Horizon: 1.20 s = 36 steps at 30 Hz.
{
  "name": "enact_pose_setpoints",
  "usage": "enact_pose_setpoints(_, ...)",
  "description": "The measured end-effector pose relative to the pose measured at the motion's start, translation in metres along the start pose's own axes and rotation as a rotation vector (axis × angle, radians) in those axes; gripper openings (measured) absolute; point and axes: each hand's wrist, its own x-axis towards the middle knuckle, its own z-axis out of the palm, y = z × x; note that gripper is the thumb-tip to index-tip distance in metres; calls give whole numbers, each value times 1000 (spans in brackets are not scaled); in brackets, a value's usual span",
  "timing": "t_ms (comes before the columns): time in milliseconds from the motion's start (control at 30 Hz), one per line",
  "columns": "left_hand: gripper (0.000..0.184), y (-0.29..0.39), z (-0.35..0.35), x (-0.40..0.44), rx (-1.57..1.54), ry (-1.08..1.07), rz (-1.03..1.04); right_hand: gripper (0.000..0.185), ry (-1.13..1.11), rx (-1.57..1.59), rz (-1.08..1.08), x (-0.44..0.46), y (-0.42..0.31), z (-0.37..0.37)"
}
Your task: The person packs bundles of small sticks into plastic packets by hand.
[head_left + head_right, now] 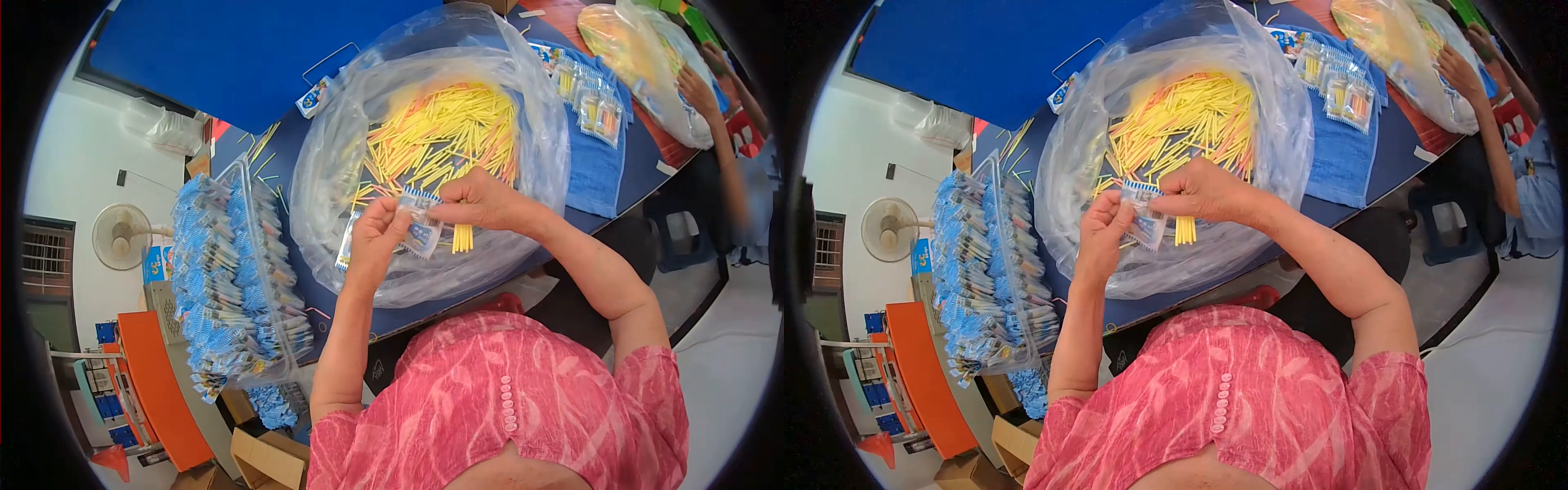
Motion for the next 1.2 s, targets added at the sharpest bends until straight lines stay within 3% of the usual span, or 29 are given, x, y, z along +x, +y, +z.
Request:
enact_pose_setpoints(200, 12, -8, 8, 7, -16, 68, -18, 37, 106, -133, -40, 0, 3, -10)
enact_pose_setpoints(300, 10, -23, -1, 13, 148, 209, 148, 36, 98, -275, -55, 0, 6, -14)
enact_pose_setpoints(433, 9, -26, -6, 15, 0, 217, 170, 37, 146, -345, -78, 0, 6, -17)
enact_pose_setpoints(533, 8, -23, -7, 14, 15, 153, 105, 37, 142, 88, 51, 4, -3, -23)
enact_pose_setpoints(700, 8, -14, 4, 12, 135, 1, 22, 36, 190, 235, 171, 4, -10, -27)
enact_pose_setpoints(967, 11, -24, 12, 21, 160, -138, 58, 36, 313, -97, 107, 6, 3, -23)
enact_pose_setpoints(1067, 11, -23, 18, 20, 89, -104, -27, 33, 387, -473, -114, 2, -1, -18)
enact_pose_setpoints(1200, 12, -31, 27, 22, -89, -30, -65, 32, 280, -469, -177, -3, -19, -23)
